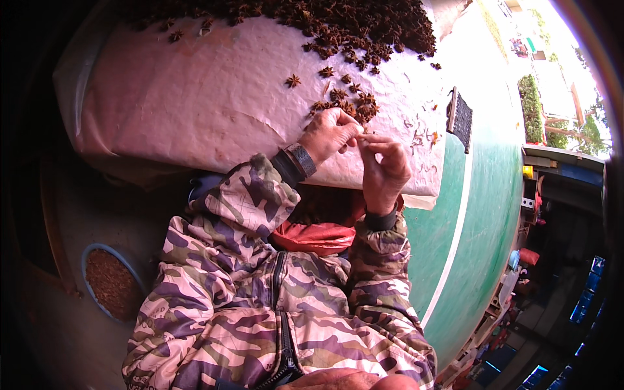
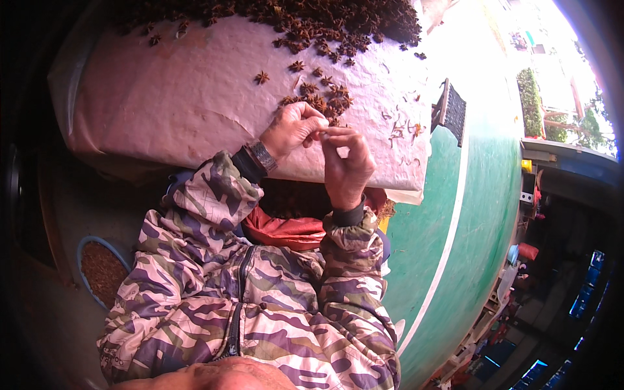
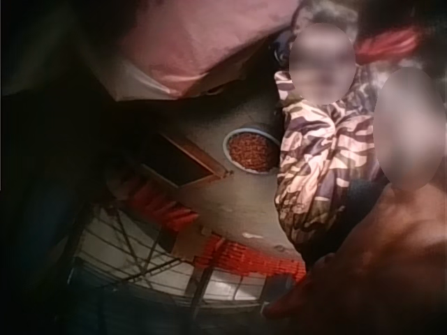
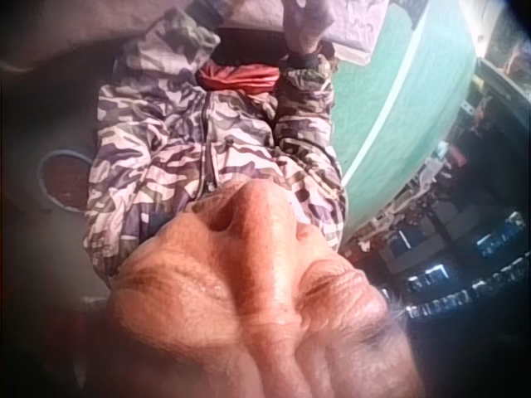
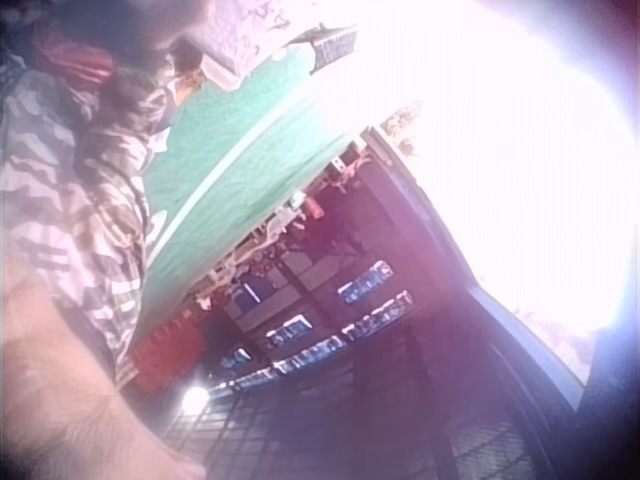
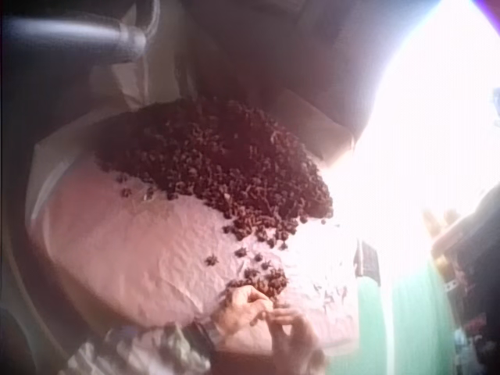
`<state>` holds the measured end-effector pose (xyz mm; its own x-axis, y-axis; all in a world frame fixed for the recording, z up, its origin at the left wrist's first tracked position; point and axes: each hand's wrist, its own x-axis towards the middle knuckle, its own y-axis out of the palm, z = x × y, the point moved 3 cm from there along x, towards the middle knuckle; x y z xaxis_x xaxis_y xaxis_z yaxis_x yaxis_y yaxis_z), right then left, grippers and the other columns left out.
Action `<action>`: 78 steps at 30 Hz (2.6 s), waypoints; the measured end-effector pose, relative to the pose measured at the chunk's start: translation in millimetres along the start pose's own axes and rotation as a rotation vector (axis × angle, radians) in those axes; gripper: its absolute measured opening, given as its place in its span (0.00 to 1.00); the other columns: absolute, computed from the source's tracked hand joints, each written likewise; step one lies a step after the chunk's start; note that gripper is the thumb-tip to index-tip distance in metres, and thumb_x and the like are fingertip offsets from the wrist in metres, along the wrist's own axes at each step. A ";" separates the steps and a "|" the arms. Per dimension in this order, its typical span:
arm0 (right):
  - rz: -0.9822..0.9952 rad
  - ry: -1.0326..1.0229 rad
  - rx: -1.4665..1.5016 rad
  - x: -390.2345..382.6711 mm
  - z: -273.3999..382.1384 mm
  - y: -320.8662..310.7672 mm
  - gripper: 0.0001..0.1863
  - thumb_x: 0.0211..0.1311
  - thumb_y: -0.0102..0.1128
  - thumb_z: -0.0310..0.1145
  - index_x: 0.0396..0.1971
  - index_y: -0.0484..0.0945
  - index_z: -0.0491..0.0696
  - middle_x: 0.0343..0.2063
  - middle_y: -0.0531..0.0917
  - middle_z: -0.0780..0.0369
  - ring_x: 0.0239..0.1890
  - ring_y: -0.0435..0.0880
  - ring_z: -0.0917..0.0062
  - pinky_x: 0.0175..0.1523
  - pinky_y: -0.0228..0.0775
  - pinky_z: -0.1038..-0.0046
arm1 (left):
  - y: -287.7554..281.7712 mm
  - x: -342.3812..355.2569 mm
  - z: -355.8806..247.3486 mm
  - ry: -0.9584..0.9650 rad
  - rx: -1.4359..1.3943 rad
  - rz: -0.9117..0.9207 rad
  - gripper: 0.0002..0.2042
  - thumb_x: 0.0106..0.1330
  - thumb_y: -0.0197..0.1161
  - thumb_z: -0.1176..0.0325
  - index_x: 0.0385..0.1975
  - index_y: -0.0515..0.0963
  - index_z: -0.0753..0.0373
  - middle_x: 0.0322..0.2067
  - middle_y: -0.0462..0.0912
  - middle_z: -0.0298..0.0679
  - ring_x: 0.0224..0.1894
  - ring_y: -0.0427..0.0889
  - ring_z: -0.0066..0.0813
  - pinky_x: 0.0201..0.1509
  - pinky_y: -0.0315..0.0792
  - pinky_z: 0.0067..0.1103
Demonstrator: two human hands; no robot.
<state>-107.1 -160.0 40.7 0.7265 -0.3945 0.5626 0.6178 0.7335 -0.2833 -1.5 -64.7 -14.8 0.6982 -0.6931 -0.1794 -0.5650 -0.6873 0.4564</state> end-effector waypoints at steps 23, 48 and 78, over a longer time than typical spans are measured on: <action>0.191 0.058 -0.651 -20.7 -51.2 12.5 0.12 0.57 0.70 0.31 0.41 0.84 0.46 0.41 0.83 0.53 0.40 0.83 0.56 0.46 0.76 0.59 | -81.5 -4.8 -44.2 0.146 -0.201 -0.361 0.08 0.68 0.59 0.75 0.45 0.77 0.59 0.41 0.88 0.38 0.39 0.88 0.23 0.35 0.79 0.16; 0.581 -0.220 -0.925 32.9 -46.4 42.4 0.05 0.62 0.57 0.29 0.35 0.80 0.48 0.39 0.78 0.57 0.44 0.81 0.59 0.49 0.70 0.57 | -66.6 -1.2 -31.5 0.101 -0.111 -0.207 0.07 0.69 0.69 0.65 0.40 0.80 0.58 0.30 0.82 0.27 0.27 0.80 0.11 0.26 0.72 0.10; -0.060 0.537 0.315 7.9 -60.2 19.4 0.05 0.74 0.60 0.30 0.39 0.78 0.45 0.28 0.81 0.66 0.26 0.74 0.85 0.30 0.66 0.80 | -32.4 -1.0 3.5 0.148 0.112 0.044 0.08 0.64 0.62 0.75 0.40 0.73 0.62 0.29 0.82 0.36 0.28 0.80 0.19 0.32 0.74 0.18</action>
<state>-71.3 -182.2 -7.1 0.7937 -0.6032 0.0780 0.6033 0.7971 0.0258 14.5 -42.5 -32.4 0.7242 -0.6890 -0.0278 -0.6360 -0.6830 0.3592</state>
